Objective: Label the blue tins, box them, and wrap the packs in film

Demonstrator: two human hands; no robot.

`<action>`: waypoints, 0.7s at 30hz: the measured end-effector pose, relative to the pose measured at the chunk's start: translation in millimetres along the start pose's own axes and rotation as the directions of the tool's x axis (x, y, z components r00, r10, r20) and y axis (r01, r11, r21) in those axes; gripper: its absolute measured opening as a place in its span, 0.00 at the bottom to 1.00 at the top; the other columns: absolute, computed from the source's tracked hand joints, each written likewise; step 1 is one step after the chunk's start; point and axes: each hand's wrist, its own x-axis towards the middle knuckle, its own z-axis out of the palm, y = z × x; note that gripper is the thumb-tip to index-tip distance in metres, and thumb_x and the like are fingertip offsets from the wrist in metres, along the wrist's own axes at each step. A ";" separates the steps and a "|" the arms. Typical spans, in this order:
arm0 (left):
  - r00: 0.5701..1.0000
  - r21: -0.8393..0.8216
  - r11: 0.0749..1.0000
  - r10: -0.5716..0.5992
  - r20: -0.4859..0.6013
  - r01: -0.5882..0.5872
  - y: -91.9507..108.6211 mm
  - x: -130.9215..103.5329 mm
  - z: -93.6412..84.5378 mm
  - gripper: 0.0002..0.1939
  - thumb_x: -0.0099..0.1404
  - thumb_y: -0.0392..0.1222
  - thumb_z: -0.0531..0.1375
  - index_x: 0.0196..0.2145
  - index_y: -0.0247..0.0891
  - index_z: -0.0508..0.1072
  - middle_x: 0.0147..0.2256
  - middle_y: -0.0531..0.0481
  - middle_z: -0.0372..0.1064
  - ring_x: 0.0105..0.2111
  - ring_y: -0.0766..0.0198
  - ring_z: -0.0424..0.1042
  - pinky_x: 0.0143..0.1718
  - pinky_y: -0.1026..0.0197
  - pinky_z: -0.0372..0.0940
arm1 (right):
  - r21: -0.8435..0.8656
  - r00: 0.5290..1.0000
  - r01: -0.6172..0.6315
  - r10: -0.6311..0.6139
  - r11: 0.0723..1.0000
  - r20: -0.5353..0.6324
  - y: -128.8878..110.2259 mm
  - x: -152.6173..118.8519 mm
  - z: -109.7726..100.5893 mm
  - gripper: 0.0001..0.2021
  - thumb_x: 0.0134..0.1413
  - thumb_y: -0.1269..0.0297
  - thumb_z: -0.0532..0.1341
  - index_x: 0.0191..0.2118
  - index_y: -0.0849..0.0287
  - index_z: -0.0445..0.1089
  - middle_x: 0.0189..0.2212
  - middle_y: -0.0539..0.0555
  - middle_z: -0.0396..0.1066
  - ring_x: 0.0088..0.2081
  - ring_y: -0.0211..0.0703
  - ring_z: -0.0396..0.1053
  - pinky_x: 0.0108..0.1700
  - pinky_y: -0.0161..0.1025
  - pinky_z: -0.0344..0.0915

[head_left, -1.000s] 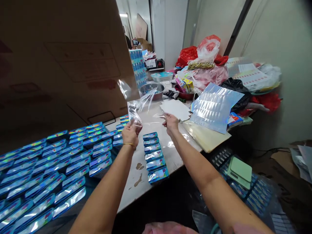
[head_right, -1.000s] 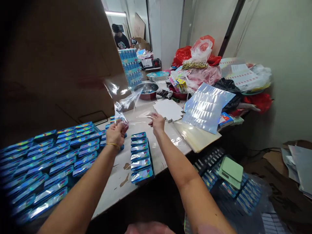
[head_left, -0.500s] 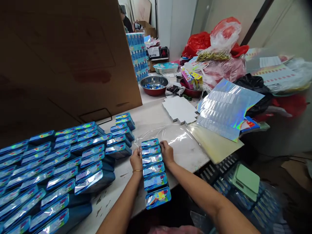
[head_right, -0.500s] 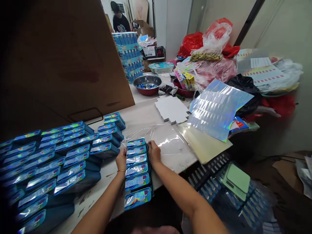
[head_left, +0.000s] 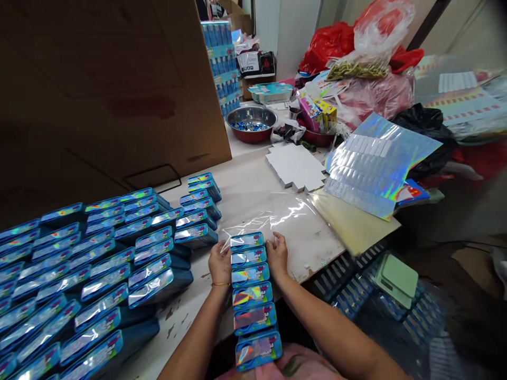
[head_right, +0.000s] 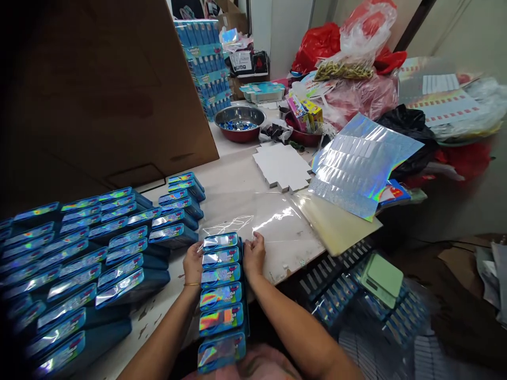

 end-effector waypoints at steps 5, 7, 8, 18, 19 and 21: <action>0.997 0.131 0.991 -0.031 0.075 0.021 19.4 -27.4 -14.2 0.28 0.49 0.41 0.56 0.49 0.34 0.60 0.26 0.52 0.68 0.25 0.63 0.70 0.28 0.62 0.63 | -0.133 0.997 0.072 -0.066 0.988 0.050 6.5 -21.6 -20.7 0.24 0.51 0.67 0.48 0.55 0.66 0.49 0.19 0.46 0.61 0.24 0.38 0.63 0.27 0.33 0.60; 0.992 0.287 0.957 0.010 0.123 -0.045 27.8 -36.8 -22.1 0.31 0.50 0.40 0.56 0.53 0.33 0.56 0.25 0.52 0.68 0.24 0.63 0.70 0.27 0.63 0.62 | -0.249 0.991 0.123 -0.104 0.961 0.085 3.8 -28.0 -29.8 0.25 0.52 0.68 0.46 0.57 0.66 0.46 0.20 0.46 0.63 0.23 0.38 0.64 0.27 0.33 0.60; 0.988 0.374 0.923 0.028 0.154 -0.085 31.0 -40.9 -25.3 0.33 0.50 0.39 0.56 0.55 0.33 0.53 0.24 0.53 0.68 0.24 0.62 0.69 0.26 0.63 0.60 | -0.326 0.984 0.161 -0.127 0.932 0.122 0.8 -30.4 -34.6 0.25 0.53 0.68 0.46 0.58 0.65 0.46 0.20 0.47 0.64 0.24 0.39 0.64 0.28 0.33 0.59; 0.852 0.619 0.602 0.461 0.248 -0.505 26.4 -41.9 -30.3 0.14 0.59 0.41 0.51 0.42 0.40 0.69 0.37 0.44 0.67 0.35 0.59 0.67 0.33 0.60 0.60 | -0.807 0.828 0.541 -0.320 0.237 0.461 -32.6 -25.1 -65.2 0.12 0.57 0.67 0.48 0.43 0.55 0.65 0.38 0.58 0.67 0.38 0.44 0.64 0.36 0.37 0.58; 0.821 0.594 0.590 0.514 0.247 -0.547 27.2 -38.9 -30.2 0.12 0.59 0.41 0.51 0.37 0.39 0.71 0.36 0.44 0.68 0.36 0.59 0.67 0.36 0.59 0.60 | -0.788 0.803 0.575 -0.339 0.219 0.491 -35.5 -23.0 -64.8 0.12 0.57 0.66 0.48 0.40 0.56 0.67 0.38 0.57 0.67 0.39 0.44 0.64 0.37 0.37 0.58; 0.803 0.550 0.601 0.536 0.261 -0.580 32.2 -33.1 -30.1 0.11 0.59 0.42 0.51 0.30 0.39 0.72 0.32 0.45 0.69 0.34 0.59 0.67 0.37 0.59 0.59 | -0.757 0.785 0.608 -0.323 0.239 0.528 -43.6 -17.8 -63.3 0.12 0.57 0.66 0.48 0.37 0.56 0.68 0.37 0.55 0.68 0.38 0.42 0.64 0.36 0.36 0.58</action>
